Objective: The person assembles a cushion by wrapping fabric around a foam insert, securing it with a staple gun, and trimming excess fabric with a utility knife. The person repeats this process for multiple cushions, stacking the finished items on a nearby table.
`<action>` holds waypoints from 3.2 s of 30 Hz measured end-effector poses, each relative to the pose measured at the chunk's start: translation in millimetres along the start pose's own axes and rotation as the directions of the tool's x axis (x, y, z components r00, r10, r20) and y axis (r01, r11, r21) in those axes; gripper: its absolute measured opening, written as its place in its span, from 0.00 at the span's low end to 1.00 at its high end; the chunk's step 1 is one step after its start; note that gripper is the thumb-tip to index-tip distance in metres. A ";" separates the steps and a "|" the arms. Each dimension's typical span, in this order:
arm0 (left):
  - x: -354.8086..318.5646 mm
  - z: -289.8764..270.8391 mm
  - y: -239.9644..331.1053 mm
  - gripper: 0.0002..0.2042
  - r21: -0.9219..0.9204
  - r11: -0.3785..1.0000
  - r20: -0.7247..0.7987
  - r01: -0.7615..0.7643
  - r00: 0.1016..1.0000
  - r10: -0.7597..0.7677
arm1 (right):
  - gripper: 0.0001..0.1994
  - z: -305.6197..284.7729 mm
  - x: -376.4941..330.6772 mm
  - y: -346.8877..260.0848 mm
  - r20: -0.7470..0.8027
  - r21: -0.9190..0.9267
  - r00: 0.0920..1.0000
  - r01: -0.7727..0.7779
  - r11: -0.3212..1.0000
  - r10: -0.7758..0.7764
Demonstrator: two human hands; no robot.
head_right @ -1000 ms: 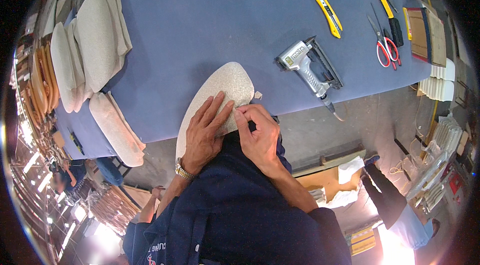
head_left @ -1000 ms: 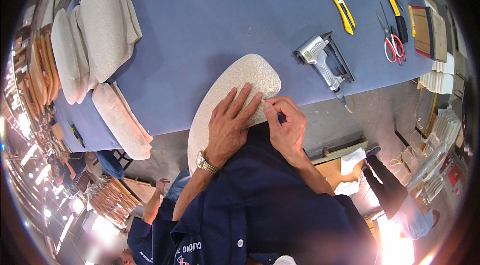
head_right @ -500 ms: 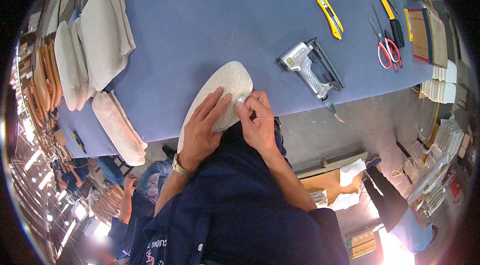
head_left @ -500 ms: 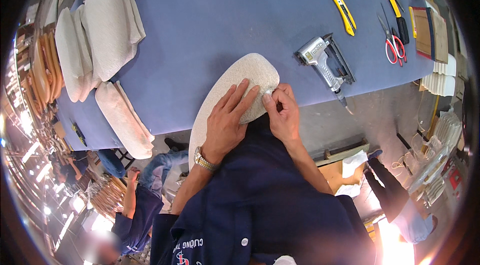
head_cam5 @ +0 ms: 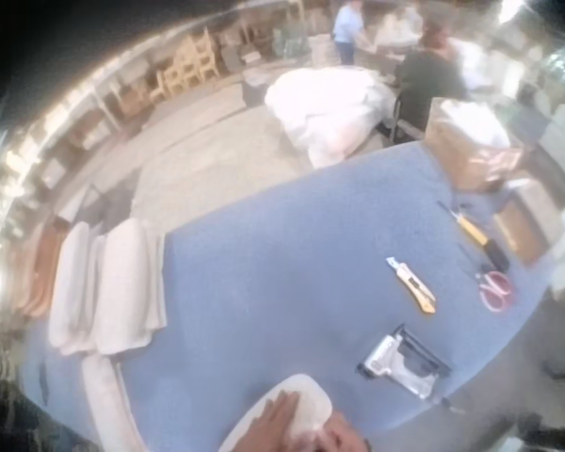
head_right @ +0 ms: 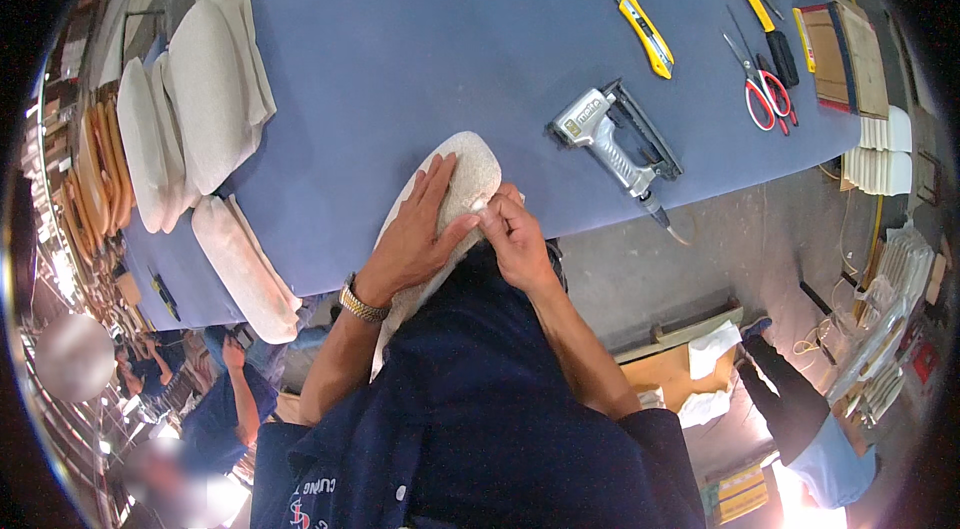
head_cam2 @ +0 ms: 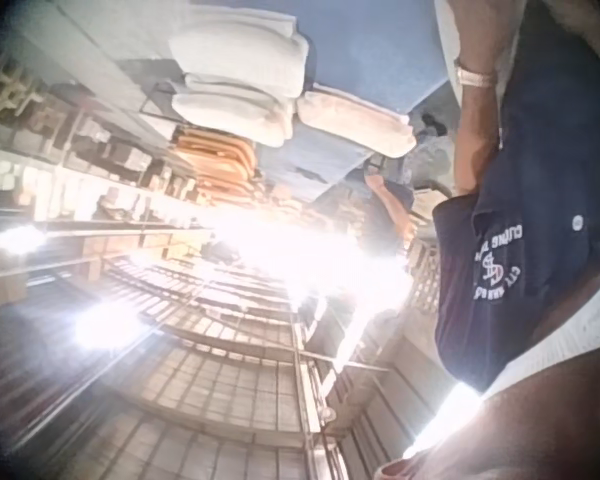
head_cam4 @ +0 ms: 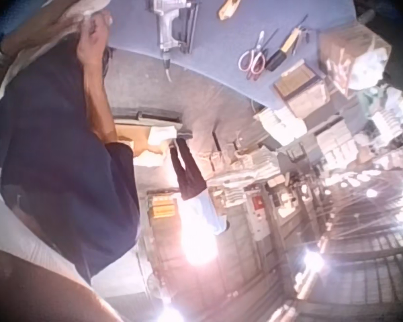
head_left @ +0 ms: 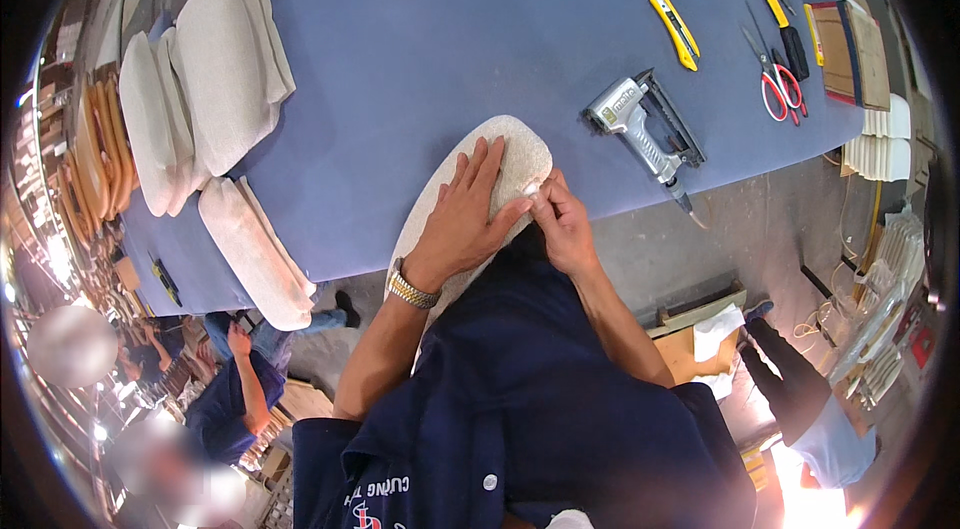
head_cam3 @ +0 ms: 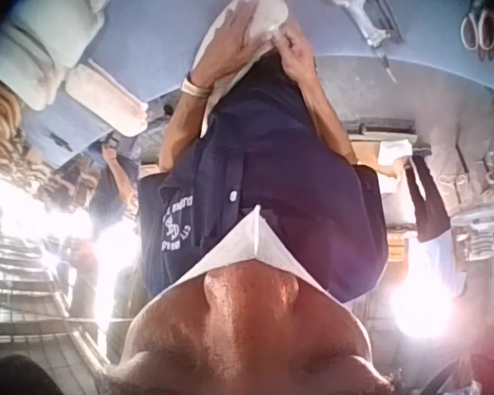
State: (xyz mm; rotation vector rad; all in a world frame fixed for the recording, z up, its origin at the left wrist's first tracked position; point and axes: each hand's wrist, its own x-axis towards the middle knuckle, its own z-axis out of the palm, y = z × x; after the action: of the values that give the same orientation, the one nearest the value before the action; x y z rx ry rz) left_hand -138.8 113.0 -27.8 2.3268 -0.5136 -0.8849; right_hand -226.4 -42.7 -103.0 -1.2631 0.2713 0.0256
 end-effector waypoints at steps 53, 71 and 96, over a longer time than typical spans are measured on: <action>-5.3 13.0 28.6 0.46 0.266 0.960 -0.131 0.092 0.990 -0.059 | 0.51 -39.5 -27.5 -105.5 0.107 -0.556 0.993 0.020 0.831 0.047; -8.6 30.9 24.3 0.38 0.161 0.984 -0.184 0.069 0.982 -0.039 | 0.27 -34.9 -13.9 -57.2 0.137 -0.642 0.983 -0.008 0.767 0.124; -19.2 12.2 14.4 0.48 0.156 0.979 -0.118 0.129 0.987 -0.111 | 0.48 -25.7 -40.0 -86.7 0.107 -0.563 0.994 0.090 0.822 -0.036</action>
State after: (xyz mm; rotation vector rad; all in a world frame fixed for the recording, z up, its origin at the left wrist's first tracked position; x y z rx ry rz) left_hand -162.8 107.7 -16.9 2.5626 -0.4170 -0.7910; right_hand -255.4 -88.4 -20.3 -1.8639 0.1418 0.1146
